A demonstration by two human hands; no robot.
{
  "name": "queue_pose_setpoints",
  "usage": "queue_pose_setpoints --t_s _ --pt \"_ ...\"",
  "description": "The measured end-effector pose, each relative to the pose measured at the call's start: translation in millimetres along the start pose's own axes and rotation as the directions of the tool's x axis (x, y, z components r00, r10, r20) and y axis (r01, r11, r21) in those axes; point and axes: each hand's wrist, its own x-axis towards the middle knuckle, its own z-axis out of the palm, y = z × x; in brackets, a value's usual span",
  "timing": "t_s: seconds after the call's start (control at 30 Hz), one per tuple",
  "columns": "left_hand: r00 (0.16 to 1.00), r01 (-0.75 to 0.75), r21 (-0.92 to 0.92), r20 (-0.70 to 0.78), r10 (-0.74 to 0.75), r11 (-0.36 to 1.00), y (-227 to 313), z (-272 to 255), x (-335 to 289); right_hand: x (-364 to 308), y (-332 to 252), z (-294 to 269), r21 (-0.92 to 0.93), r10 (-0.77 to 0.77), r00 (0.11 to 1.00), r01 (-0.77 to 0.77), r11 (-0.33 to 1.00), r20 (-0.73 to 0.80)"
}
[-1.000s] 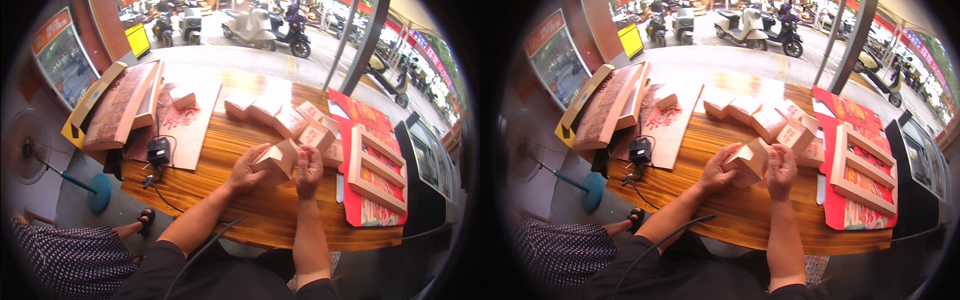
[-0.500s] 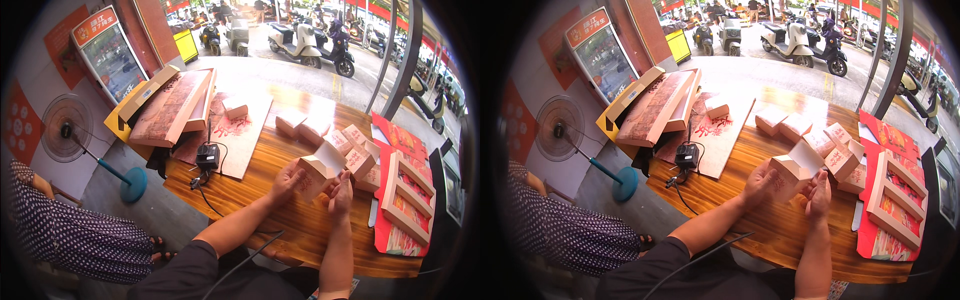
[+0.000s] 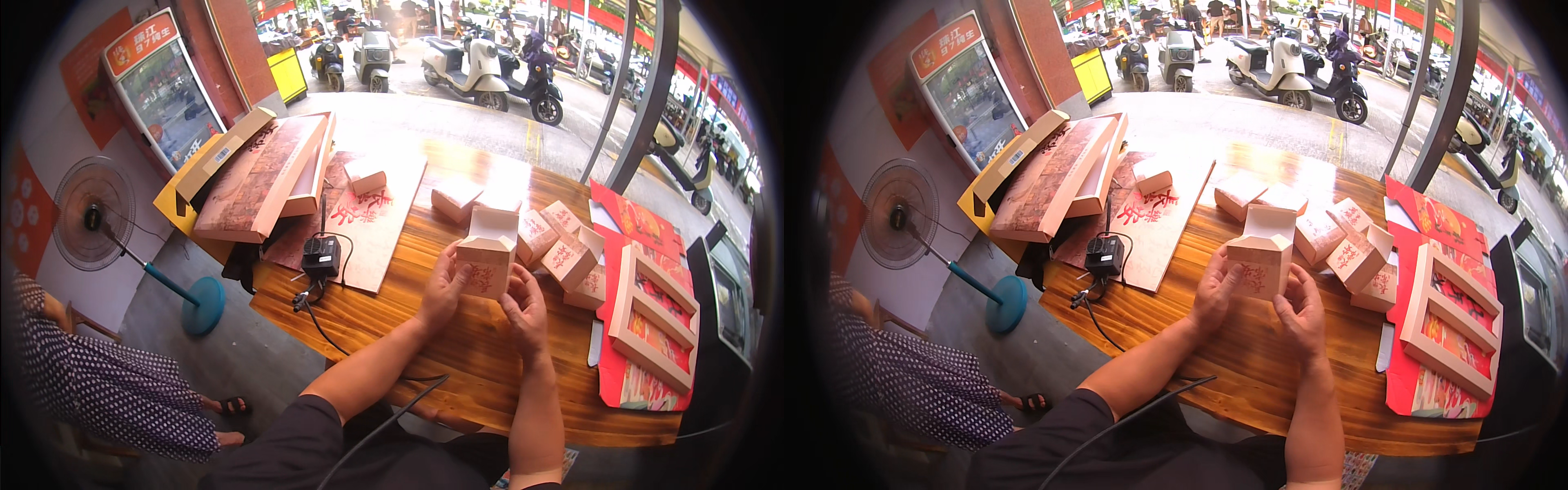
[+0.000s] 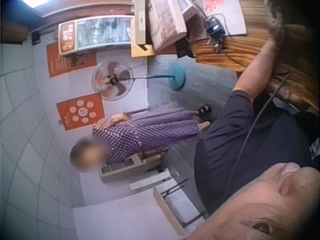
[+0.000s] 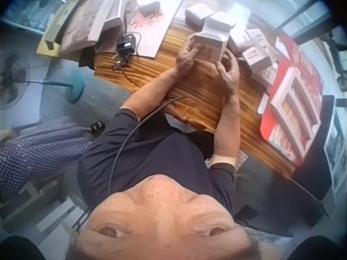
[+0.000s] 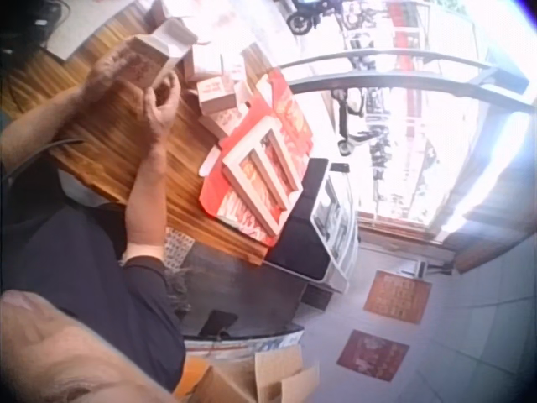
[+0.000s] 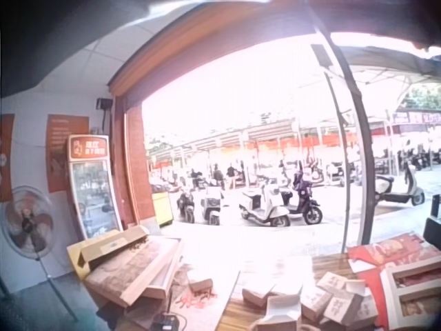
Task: The person assembles small wooden or cardboard boxes by hand, folding them into shape and checking their fit.
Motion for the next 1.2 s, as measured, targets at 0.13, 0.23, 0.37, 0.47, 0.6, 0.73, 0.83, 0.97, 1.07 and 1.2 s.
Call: queue_pose_setpoints --t_s 0.13,0.23,0.37,0.47,0.6,0.73,0.83,0.97,1.07,1.2 --pt "1.0 0.004 0.018 0.005 -0.004 1.0 4.2 3.2 -1.6 -0.1 -5.1 1.8 0.093 0.018 0.996 -0.01 0.996 -0.082" --pt "1.0 0.024 -0.016 0.014 -0.023 1.0 7.5 5.4 -2.3 -0.6 -5.9 4.2 0.031 -0.026 0.999 0.027 0.999 -0.036" --pt "0.999 0.044 -0.036 0.033 -0.043 0.998 11.5 6.8 -3.6 -2.0 -10.5 12.6 0.041 -0.04 0.998 0.042 0.998 -0.05" --pt "0.997 0.049 -0.031 0.063 -0.047 0.998 14.1 8.4 -3.6 -1.9 -14.3 9.6 0.024 -0.03 0.996 0.032 0.999 -0.079" --pt "0.996 0.024 -0.027 0.086 -0.021 0.999 12.3 7.4 -3.3 -1.6 -11.4 6.5 -0.023 -0.019 0.994 0.016 1.0 -0.109" --pt "0.997 0.016 -0.061 0.077 -0.011 0.998 12.1 9.8 -4.0 -0.3 -4.8 3.6 -0.017 -0.013 0.991 0.011 1.0 -0.131" --pt "0.995 0.021 -0.063 0.096 -0.015 0.998 11.7 9.9 -3.1 -0.7 -1.2 2.7 0.0 -0.011 0.991 0.011 1.0 -0.132" --pt "0.995 0.024 -0.031 0.094 -0.021 0.999 12.0 7.8 -4.3 -0.8 0.1 2.1 0.0 0.001 0.994 -0.001 1.0 -0.114" --pt "0.995 0.035 -0.023 0.089 -0.033 0.999 11.0 6.0 -4.9 -0.6 0.8 0.4 0.034 0.033 0.992 -0.029 0.999 -0.123" --pt "0.993 0.03 -0.11 0.12 -0.017 0.994 6.7 2.8 -2.5 0.3 -2.5 -2.5 0.364 0.111 0.989 -0.067 0.929 -0.099"
